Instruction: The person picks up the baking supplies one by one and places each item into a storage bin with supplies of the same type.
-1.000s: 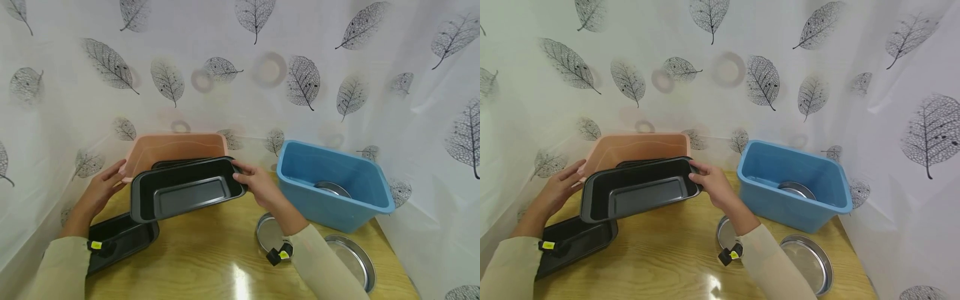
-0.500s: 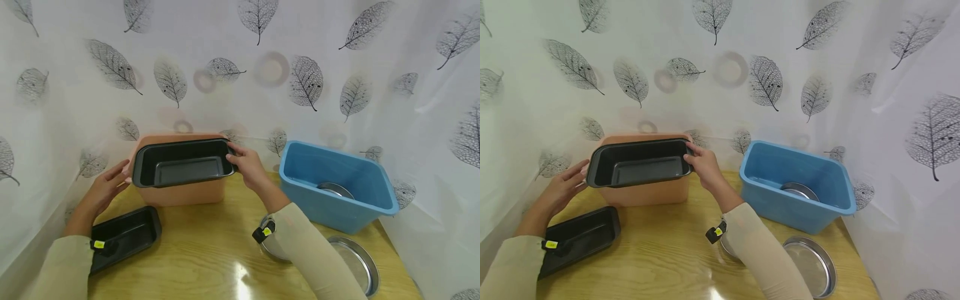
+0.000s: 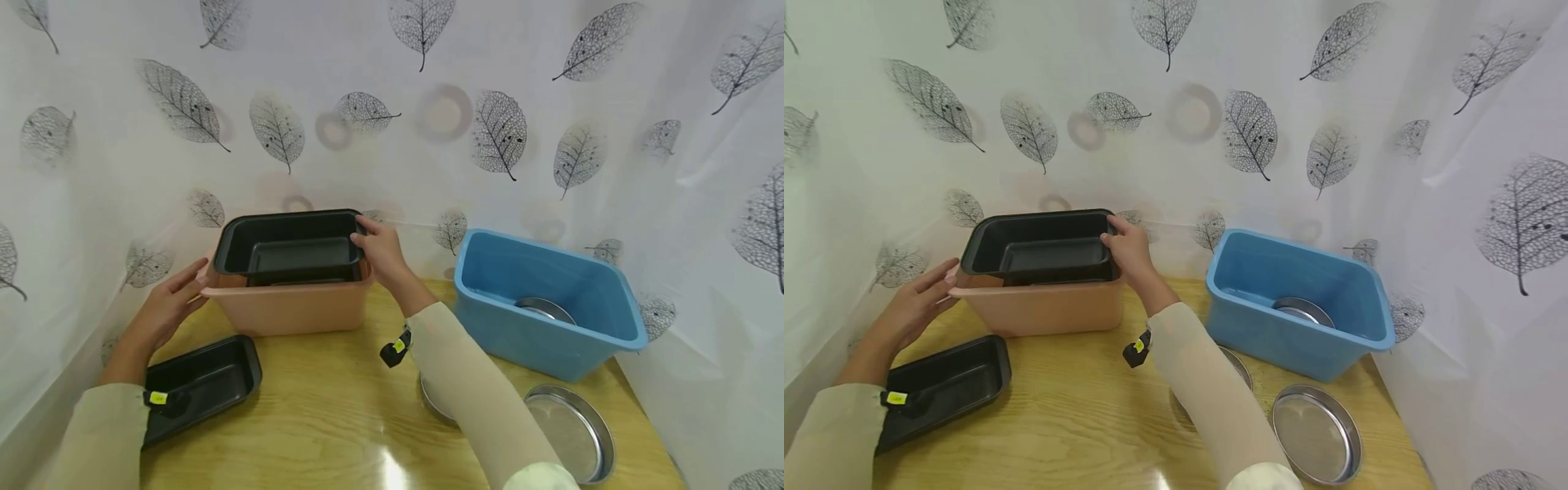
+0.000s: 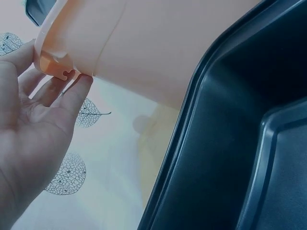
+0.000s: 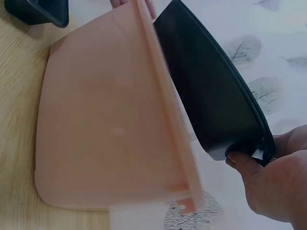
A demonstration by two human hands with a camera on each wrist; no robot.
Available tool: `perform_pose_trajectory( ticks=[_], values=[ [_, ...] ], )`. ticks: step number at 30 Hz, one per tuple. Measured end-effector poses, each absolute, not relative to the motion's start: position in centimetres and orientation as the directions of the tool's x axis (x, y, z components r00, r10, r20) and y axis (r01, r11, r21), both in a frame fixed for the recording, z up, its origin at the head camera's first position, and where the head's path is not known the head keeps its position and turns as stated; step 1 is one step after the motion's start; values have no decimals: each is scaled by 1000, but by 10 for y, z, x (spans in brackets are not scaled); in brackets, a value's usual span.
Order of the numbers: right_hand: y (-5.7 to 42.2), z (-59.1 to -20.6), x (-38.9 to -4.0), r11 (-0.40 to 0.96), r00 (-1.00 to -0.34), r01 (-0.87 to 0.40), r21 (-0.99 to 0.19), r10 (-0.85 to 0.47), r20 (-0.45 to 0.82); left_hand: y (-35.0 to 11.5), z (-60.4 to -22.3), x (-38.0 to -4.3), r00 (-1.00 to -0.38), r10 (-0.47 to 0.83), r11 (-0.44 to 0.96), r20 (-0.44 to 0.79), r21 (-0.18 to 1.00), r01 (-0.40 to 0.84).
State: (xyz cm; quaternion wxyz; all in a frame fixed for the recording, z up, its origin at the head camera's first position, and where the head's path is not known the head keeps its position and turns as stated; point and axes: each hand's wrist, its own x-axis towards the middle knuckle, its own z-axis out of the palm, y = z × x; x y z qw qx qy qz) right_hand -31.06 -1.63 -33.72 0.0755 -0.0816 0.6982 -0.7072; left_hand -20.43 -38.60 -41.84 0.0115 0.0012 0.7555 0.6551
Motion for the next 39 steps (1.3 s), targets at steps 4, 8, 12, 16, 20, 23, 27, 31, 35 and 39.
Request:
perform_pose_trajectory(
  ticks=[4, 8, 12, 16, 20, 23, 27, 31, 35, 39],
  values=[
    [-30, -348, -322, 58, -981, -25, -998, -195, 14, -387, -417, -203, -999, 29, 130, -26, 991, -22],
    [-42, -355, -333, 138, -984, -66, -988, -174, 42, -389, -417, -201, -998, 47, 111, -29, 994, -24],
    [-50, -360, -340, 156, -985, -76, -985, -164, 50, -389, -416, -201, -999, 41, 99, -26, 995, -22],
    [-56, -364, -344, 196, -985, -90, -977, -160, 59, -389, -416, -200, -999, 32, 95, -22, 995, -19],
    [-59, -368, -347, 241, -984, -78, -967, -175, 36, -388, -415, -200, -999, 33, 104, -14, 995, -10],
    [-59, -371, -348, 249, -981, -75, -966, -190, 27, -386, -414, -200, -999, 29, 111, -14, 994, -10],
    [-60, -375, -348, 255, -978, -86, -963, -204, 33, -384, -415, -201, -1000, 24, 128, -15, 992, -12],
    [-61, -376, -346, 286, -971, -100, -953, -238, 30, -385, -417, -201, -999, 32, 97, -9, 995, -6],
    [-62, -377, -346, 317, -963, -119, -941, -266, 32, -386, -418, -201, -999, 34, 97, -5, 995, -2],
    [-63, -379, -350, 352, -957, -141, -925, -288, 36, -386, -418, -202, -999, 32, 113, -3, 994, 1]
  ],
)
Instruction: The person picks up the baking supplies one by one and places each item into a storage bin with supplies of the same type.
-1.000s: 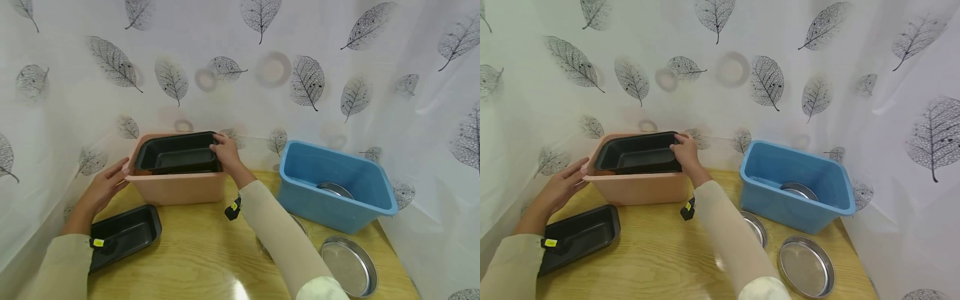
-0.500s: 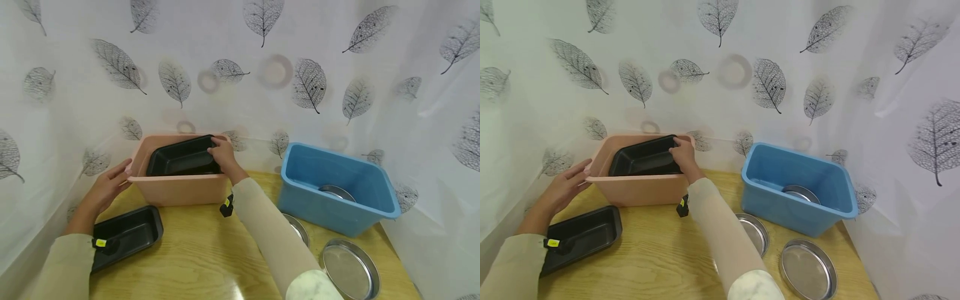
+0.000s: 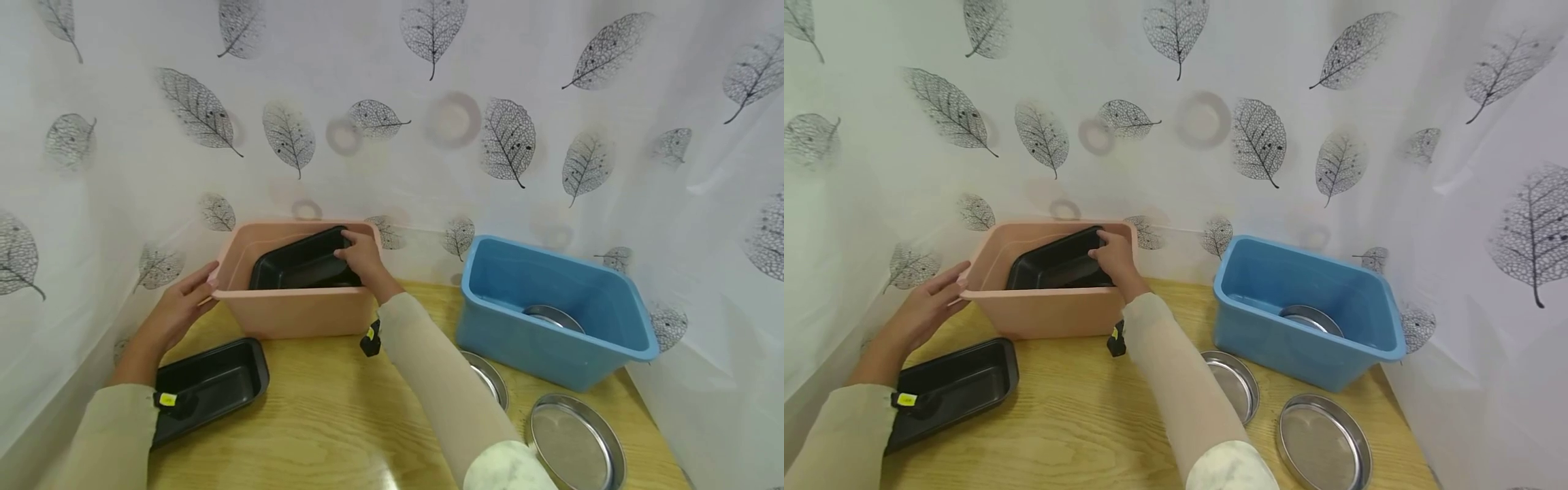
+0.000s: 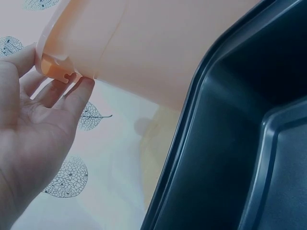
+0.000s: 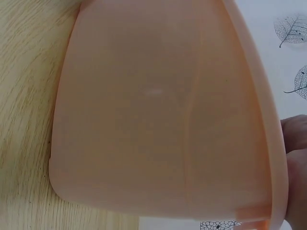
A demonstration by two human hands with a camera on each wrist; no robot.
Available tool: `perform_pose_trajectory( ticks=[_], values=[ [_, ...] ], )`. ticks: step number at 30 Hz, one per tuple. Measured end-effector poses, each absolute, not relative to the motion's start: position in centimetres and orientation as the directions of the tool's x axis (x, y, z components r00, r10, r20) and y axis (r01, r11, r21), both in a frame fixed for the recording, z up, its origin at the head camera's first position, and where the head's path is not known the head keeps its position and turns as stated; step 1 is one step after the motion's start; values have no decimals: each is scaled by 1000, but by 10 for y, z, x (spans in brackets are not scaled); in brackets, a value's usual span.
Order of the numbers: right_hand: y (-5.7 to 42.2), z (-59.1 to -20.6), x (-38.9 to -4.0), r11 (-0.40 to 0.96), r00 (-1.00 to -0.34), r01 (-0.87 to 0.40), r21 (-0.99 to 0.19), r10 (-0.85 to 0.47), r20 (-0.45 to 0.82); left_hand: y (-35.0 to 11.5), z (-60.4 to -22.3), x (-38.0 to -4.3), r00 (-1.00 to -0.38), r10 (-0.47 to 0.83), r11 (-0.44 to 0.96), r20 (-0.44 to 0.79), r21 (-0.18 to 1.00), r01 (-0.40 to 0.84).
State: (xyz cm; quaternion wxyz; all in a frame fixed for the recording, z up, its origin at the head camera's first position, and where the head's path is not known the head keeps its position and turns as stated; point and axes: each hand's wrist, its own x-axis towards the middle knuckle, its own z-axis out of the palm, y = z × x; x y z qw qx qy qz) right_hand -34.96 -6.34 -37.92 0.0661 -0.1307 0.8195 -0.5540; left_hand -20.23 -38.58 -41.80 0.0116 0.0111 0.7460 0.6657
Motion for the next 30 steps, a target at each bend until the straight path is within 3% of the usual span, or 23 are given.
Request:
perform_pose_trajectory(
  ticks=[8, 22, 30],
  values=[
    [-66, -380, -353, 431, -952, -182, -884, -301, 50, -386, -418, -203, -1000, 23, 163, -20, 986, -16],
    [-62, -381, -354, 334, -951, -119, -935, -308, 11, -385, -421, -206, -999, -8, 221, -40, 974, -41],
    [-53, -373, -354, 298, -912, -223, -928, -400, 91, -385, -420, -203, -1000, 8, 143, -13, 990, -11]
  ],
)
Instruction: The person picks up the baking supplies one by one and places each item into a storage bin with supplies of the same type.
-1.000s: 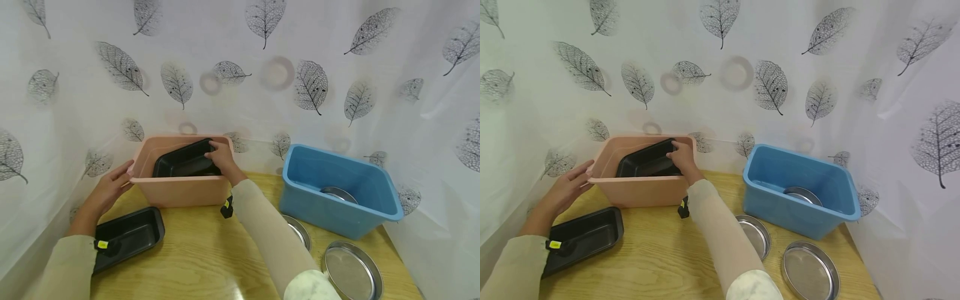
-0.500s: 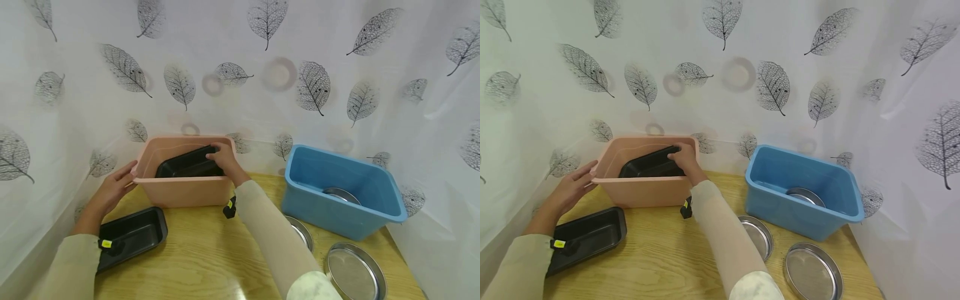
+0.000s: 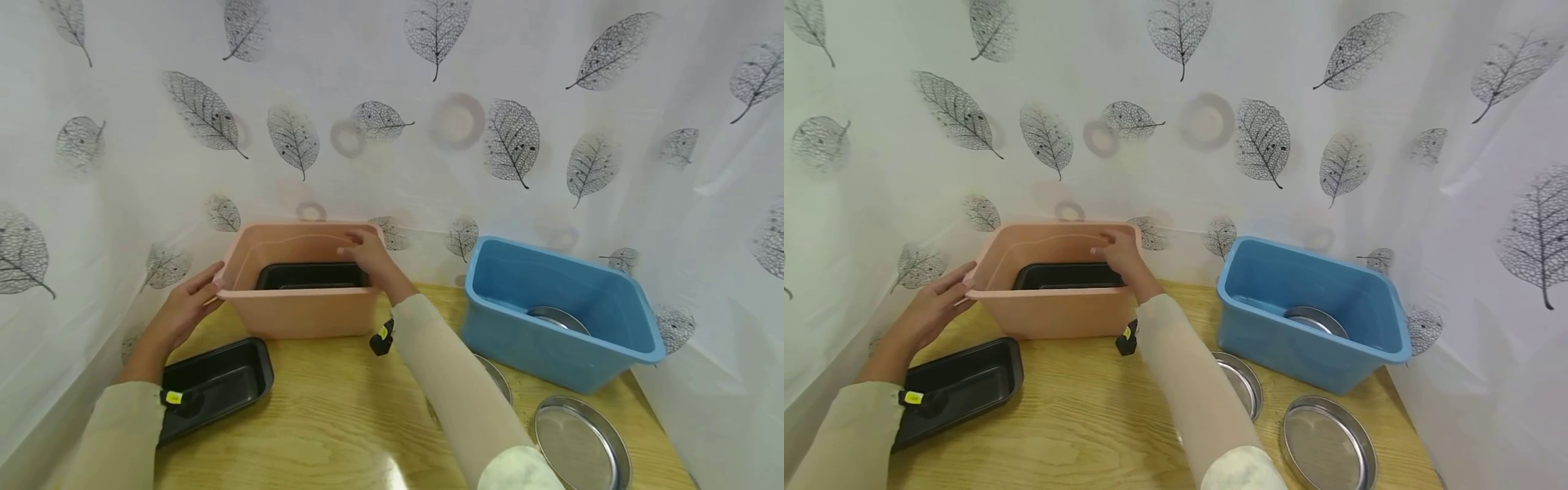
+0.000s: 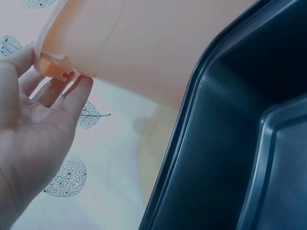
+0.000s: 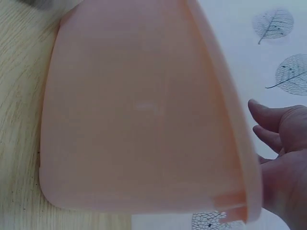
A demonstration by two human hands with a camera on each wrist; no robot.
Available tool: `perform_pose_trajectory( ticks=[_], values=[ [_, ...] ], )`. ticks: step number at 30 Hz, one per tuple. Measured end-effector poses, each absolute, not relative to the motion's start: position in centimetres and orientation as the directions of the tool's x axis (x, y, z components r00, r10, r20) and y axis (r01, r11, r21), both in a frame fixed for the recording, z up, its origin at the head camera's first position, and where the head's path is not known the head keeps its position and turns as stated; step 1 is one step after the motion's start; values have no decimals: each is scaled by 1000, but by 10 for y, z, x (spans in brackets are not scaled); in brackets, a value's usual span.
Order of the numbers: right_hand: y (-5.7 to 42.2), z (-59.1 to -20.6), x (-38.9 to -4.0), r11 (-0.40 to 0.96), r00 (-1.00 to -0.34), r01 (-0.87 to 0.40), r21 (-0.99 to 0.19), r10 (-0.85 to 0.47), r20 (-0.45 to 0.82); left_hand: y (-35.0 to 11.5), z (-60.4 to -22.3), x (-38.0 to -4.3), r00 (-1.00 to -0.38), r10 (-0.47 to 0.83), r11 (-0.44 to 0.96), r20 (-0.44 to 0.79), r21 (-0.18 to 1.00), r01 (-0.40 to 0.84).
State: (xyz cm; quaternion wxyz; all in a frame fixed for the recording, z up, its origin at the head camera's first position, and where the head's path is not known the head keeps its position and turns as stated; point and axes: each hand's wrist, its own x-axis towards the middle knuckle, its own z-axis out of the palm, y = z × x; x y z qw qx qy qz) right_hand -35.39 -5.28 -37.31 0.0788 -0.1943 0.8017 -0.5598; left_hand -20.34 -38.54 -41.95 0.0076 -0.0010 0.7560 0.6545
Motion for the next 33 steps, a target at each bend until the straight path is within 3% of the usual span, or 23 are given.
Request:
perform_pose_trajectory(
  ticks=[8, 19, 26, 33],
  values=[
    [-40, -361, -337, 274, -863, -312, -910, -482, 151, -387, -420, -202, -1000, 17, 156, -7, 988, -4],
    [-28, -356, -287, 64, -796, -232, -971, -586, 152, -387, -421, -204, -999, 3, 170, -41, 985, -40],
    [-29, -378, -253, -81, -745, -128, -988, -650, 150, -387, -419, -203, -999, 14, 201, -39, 979, -36],
    [-39, -412, -224, -83, -730, -60, -995, -677, 100, -385, -419, -202, -999, -9, 225, -51, 973, -51]
  ],
)
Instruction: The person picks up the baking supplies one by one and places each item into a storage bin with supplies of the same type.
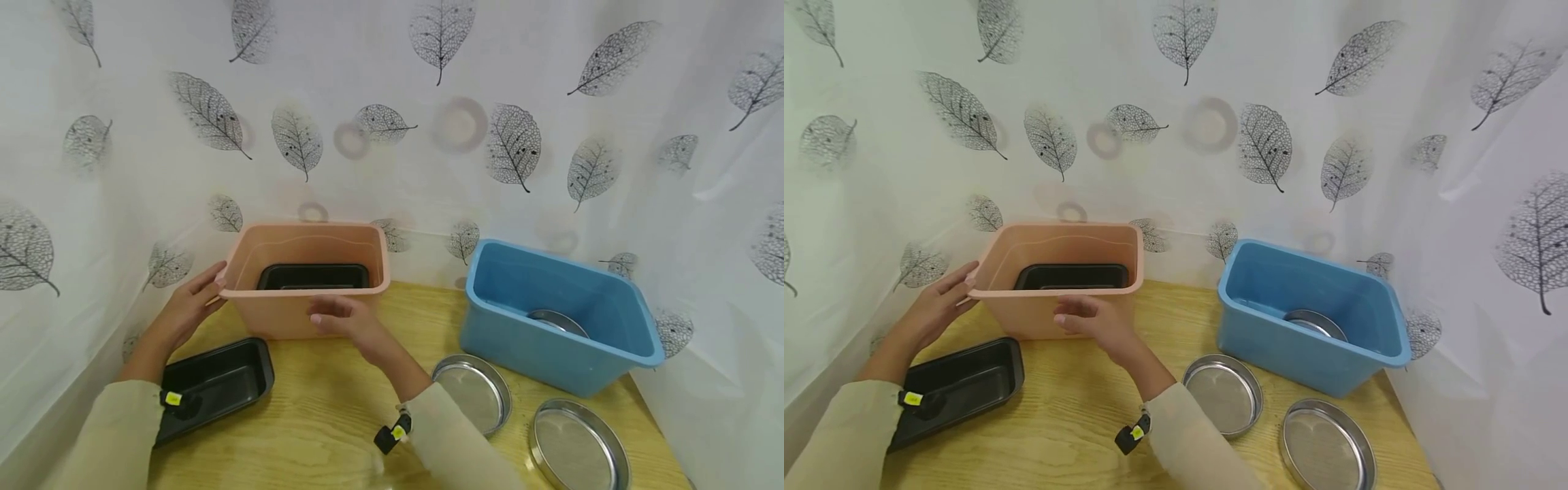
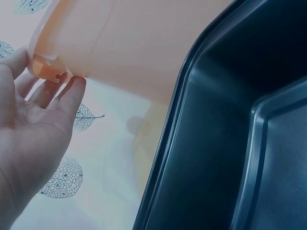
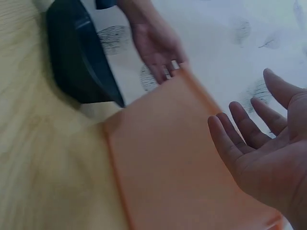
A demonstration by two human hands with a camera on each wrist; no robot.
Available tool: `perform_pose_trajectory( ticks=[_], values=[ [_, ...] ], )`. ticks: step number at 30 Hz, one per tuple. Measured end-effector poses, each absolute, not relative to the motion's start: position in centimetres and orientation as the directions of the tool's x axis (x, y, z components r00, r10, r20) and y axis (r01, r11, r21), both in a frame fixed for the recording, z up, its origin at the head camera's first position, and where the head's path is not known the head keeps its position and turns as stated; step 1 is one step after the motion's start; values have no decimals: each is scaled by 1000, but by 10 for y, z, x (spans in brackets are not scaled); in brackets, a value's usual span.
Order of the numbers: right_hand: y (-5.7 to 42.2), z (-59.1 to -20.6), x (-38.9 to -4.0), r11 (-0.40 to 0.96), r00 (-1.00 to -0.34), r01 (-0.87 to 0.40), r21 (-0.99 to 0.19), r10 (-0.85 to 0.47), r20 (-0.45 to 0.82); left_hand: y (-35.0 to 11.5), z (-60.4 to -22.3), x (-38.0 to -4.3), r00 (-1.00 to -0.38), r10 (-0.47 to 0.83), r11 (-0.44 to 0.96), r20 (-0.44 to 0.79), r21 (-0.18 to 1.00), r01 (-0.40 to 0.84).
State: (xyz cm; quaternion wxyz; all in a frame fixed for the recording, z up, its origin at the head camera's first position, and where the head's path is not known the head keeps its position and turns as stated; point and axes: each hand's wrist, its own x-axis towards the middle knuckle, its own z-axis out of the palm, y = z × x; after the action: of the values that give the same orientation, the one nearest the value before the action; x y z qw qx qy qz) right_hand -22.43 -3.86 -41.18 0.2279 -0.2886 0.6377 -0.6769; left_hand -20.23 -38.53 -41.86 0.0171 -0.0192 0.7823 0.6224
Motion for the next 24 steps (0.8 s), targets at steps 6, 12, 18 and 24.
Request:
perform_pose_trajectory(
  ticks=[6, 12, 18, 24],
  values=[
    [-54, -446, -210, -89, -707, 19, -996, -705, 49, -384, -419, -204, -999, -16, 210, -48, 976, -50],
    [-76, -483, -199, -111, -702, 104, -988, -712, 5, -385, -421, -202, -999, -14, 228, -45, 973, -47],
    [-93, -503, -196, -112, -689, 141, -984, -724, -16, -385, -422, -201, -999, -17, 210, -32, 977, -35],
    [-102, -511, -199, -96, -679, 155, -983, -733, -36, -383, -422, -202, -1000, -13, 176, -16, 984, -18]
  ],
)
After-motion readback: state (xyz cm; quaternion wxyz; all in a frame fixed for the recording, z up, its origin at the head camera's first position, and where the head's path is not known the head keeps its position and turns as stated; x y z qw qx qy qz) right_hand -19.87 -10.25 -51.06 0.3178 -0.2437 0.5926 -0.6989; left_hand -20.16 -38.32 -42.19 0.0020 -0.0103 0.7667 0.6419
